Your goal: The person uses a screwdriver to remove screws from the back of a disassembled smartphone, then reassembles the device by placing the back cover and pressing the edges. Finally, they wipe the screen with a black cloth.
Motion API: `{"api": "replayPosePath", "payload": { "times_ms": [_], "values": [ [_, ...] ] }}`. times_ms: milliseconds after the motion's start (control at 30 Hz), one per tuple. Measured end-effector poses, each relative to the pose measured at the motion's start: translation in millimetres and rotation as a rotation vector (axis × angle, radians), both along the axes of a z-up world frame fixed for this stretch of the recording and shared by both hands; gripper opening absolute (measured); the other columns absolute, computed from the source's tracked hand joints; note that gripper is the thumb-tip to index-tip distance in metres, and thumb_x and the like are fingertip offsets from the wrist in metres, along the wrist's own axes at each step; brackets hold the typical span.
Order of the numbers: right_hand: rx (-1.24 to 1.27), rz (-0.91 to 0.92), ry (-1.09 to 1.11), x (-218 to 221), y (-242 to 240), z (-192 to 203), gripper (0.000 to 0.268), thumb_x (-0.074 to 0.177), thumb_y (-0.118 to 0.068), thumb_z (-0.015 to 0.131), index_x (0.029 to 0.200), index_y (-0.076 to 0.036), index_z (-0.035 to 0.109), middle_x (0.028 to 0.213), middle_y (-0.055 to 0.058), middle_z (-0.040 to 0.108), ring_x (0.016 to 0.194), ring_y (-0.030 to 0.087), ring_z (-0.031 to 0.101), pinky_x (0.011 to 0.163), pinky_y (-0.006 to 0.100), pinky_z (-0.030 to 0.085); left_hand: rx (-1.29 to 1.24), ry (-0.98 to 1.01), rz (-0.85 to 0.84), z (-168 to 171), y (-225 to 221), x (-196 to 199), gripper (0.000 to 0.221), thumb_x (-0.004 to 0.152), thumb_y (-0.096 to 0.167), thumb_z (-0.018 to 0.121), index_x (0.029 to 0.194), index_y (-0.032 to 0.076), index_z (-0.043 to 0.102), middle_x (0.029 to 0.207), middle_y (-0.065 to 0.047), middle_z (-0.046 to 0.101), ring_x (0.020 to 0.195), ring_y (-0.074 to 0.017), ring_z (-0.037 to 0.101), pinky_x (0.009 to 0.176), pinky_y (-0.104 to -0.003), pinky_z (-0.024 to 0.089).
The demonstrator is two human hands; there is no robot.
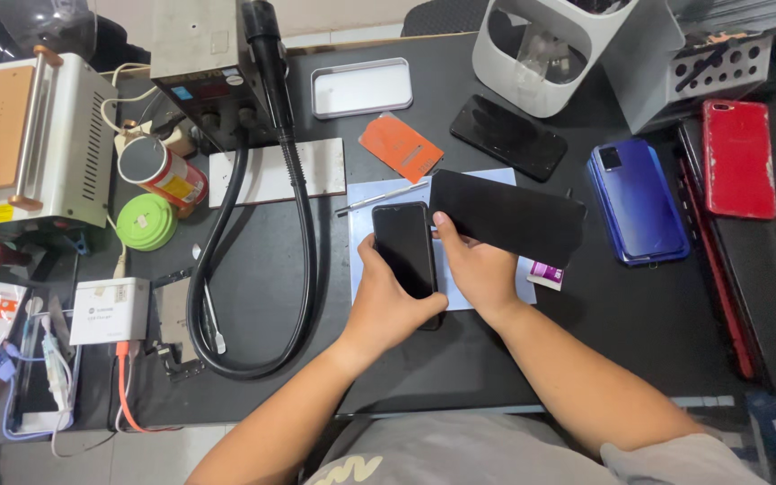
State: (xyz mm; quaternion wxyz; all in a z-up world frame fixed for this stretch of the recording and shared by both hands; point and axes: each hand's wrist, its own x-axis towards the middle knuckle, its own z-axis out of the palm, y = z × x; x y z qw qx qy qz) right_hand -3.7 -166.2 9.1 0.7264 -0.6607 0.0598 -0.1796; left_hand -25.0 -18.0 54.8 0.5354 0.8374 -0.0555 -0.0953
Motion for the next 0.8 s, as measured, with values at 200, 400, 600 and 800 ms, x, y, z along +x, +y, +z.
{"api": "replayPosePath", "payload": {
  "times_ms": [200, 400, 600, 800],
  "values": [
    [-0.061, -0.014, -0.022, -2, 2, 0, 0.018, 0.098, -0.006, 0.071, 0.110, 0.007, 0.068, 0.103, 0.008, 0.074, 0.090, 0.014, 0.074, 0.083, 0.028, 0.063, -0.076, -0.057, 0.004, 0, -1, -1, 0.106, 0.063, 0.020, 0.085, 0.138, -0.015, 0.018, 0.124, -0.026, 0.058, 0.113, -0.0311, 0.067, 0.094, -0.036, 0.054],
    [-0.089, -0.005, -0.023, -2, 4, 4, 0.019, 0.098, -0.007, 0.072, 0.111, 0.006, 0.069, 0.105, 0.008, 0.075, 0.093, 0.014, 0.074, 0.085, 0.027, 0.061, -0.051, -0.016, 0.023, 1, 0, -1, 0.106, 0.063, 0.020, 0.085, 0.138, -0.015, 0.017, 0.120, -0.027, 0.059, 0.108, -0.0325, 0.068, 0.091, -0.037, 0.055],
    [-0.615, -0.126, -0.178, -8, 4, 19, 0.016, 0.095, -0.008, 0.079, 0.105, 0.003, 0.075, 0.101, 0.009, 0.077, 0.091, 0.019, 0.073, 0.084, 0.032, 0.055, -0.015, -0.010, 0.030, 5, 0, -3, 0.114, 0.062, 0.022, 0.084, 0.141, -0.019, 0.012, 0.117, -0.029, 0.059, 0.104, -0.0349, 0.069, 0.086, -0.038, 0.057],
    [-0.667, -0.165, -0.168, -2, -4, 18, 0.014, 0.094, -0.008, 0.080, 0.099, 0.004, 0.074, 0.089, 0.010, 0.074, 0.079, 0.018, 0.073, 0.073, 0.028, 0.055, 0.070, 0.135, 0.038, 13, -4, -3, 0.117, 0.059, 0.025, 0.081, 0.144, -0.017, 0.013, 0.117, -0.030, 0.058, 0.097, -0.0394, 0.072, 0.084, -0.040, 0.058]
  ]
}}
